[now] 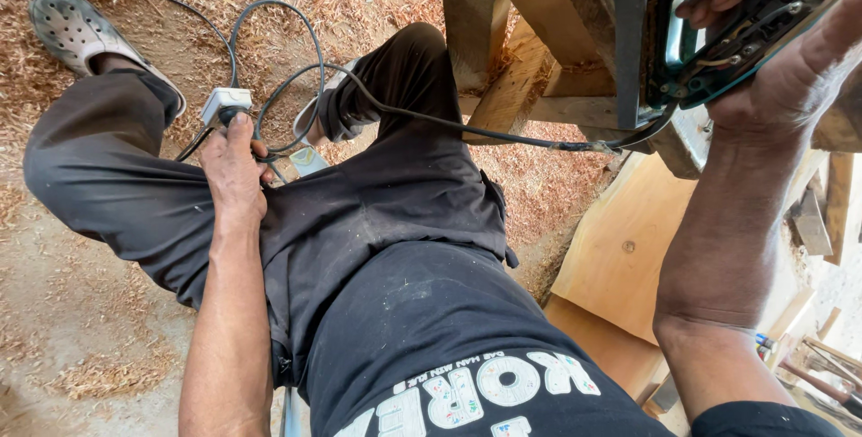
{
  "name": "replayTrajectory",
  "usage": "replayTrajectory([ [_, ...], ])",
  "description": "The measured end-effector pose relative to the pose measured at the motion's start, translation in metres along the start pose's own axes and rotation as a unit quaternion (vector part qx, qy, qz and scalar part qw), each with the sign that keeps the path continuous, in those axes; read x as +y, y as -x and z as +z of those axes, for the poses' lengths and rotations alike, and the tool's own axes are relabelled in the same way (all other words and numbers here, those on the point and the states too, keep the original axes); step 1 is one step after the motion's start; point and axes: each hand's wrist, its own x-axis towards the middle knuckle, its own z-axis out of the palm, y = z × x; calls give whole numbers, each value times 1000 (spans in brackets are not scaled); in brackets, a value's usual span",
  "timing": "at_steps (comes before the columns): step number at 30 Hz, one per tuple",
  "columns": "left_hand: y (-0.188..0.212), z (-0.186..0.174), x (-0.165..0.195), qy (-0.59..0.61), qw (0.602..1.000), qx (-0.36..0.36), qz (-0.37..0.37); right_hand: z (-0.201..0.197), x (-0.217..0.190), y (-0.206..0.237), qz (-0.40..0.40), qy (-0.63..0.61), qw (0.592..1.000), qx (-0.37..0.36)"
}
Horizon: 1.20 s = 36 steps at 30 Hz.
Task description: The person uses a screwdriver to adjust internal components of a teal electric planer, then plugs the tool into a power strip and tests it. The person continues to adjust the planer with the screwdriver while holding it steady.
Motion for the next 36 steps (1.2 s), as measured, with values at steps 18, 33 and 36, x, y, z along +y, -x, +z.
replayTrajectory([
  [18, -2, 5, 1, -31, 1000, -4, -4, -14, 14, 3, 18, -24, 999, -18],
  [33, -6, 7, 2, -31, 1000, 4, -5, -26, 22, 0, 26, -47, 998, -36],
  [36, -4, 6, 4, -26, 1000, 6, -5, -26, 23, 1, 29, -57, 997, -43],
])
